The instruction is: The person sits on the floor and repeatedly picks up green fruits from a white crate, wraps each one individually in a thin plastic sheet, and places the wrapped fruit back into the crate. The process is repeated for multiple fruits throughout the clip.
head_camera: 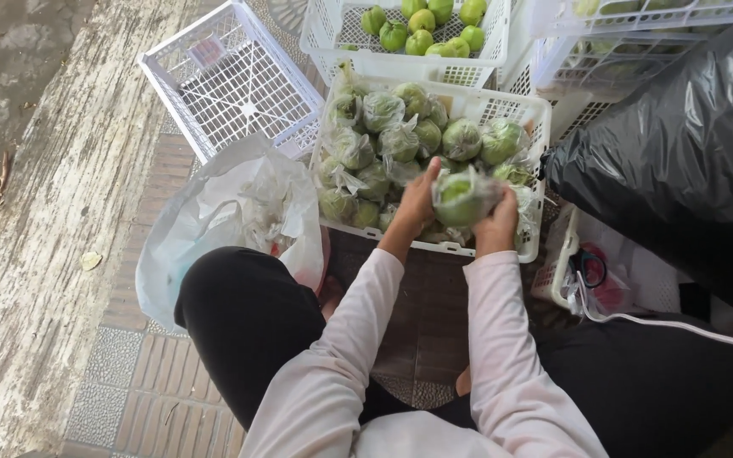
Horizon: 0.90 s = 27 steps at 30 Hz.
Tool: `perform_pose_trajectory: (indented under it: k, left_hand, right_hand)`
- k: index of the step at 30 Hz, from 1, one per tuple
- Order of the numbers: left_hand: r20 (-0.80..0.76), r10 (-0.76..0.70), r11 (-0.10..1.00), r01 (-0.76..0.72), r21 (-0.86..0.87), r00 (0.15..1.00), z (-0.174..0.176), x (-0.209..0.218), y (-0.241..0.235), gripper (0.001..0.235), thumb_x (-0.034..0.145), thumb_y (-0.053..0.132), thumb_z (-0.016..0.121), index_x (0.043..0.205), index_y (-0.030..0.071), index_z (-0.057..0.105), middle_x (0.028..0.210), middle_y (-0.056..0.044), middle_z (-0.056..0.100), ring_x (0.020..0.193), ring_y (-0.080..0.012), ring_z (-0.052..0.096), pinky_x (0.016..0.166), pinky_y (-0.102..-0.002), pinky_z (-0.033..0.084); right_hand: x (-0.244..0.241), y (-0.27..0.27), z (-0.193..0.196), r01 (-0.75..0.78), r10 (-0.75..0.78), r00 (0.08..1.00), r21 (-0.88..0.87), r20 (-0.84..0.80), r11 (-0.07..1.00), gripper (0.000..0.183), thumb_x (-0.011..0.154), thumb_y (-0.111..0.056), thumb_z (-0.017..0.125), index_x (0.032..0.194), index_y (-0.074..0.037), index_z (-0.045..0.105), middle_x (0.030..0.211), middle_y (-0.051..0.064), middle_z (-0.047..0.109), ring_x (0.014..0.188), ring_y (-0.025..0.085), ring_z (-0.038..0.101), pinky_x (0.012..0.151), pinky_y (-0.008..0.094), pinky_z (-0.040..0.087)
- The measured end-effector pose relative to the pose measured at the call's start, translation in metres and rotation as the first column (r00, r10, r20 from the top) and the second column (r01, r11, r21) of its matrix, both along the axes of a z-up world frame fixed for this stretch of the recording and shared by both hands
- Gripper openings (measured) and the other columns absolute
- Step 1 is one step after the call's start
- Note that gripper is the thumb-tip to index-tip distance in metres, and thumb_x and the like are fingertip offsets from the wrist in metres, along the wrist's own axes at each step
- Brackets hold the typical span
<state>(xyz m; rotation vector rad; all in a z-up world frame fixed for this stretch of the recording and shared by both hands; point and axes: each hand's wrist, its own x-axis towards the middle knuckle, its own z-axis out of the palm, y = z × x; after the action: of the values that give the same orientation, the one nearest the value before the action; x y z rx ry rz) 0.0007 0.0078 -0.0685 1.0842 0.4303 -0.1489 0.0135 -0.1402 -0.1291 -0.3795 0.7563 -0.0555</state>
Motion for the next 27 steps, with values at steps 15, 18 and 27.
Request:
perform_pose_trajectory:
  k: [15,18,27]
  left_hand:
    - [0.200,-0.317,0.742,0.374,-0.557,0.927,-0.053,0.007,0.002,0.072,0.093,0.060,0.070,0.139,0.007,0.055,0.127,-0.021,0.065,0.112,-0.0370,0.068,0.100,-0.061,0.053]
    - [0.011,-0.309,0.839,0.278,-0.468,0.951,-0.031,0.009,0.002,0.088,0.088,0.066,0.069,0.146,0.004,0.048,0.135,-0.028,0.058,0.119,-0.0441,0.062,0.104,-0.063,0.049]
    - [-0.188,-0.405,0.404,0.360,0.841,0.895,-0.043,0.027,-0.012,0.077,0.087,0.074,0.057,0.139,0.019,0.042,0.121,-0.022,0.061,0.112,-0.0453,0.067,0.095,-0.057,0.054]
  right_hand:
    - [0.015,-0.042,-0.042,0.015,-0.010,0.972,-0.019,0.233,1.000,0.036,0.096,-0.041,0.069,0.085,-0.013,0.050,0.068,-0.003,0.048,0.057,0.010,0.046,0.046,0.018,0.031]
    - [-0.011,-0.012,0.023,-0.196,0.349,0.870,-0.403,0.350,0.894,0.054,0.093,-0.064,0.058,0.127,-0.023,0.046,0.118,0.005,0.048,0.102,0.020,0.054,0.076,0.034,0.045]
    - [0.018,0.017,-0.043,-0.209,0.337,0.940,-0.857,-0.044,0.471,0.047,0.106,-0.055,0.048,0.116,-0.020,0.077,0.104,0.006,0.074,0.097,0.016,0.069,0.089,0.033,0.056]
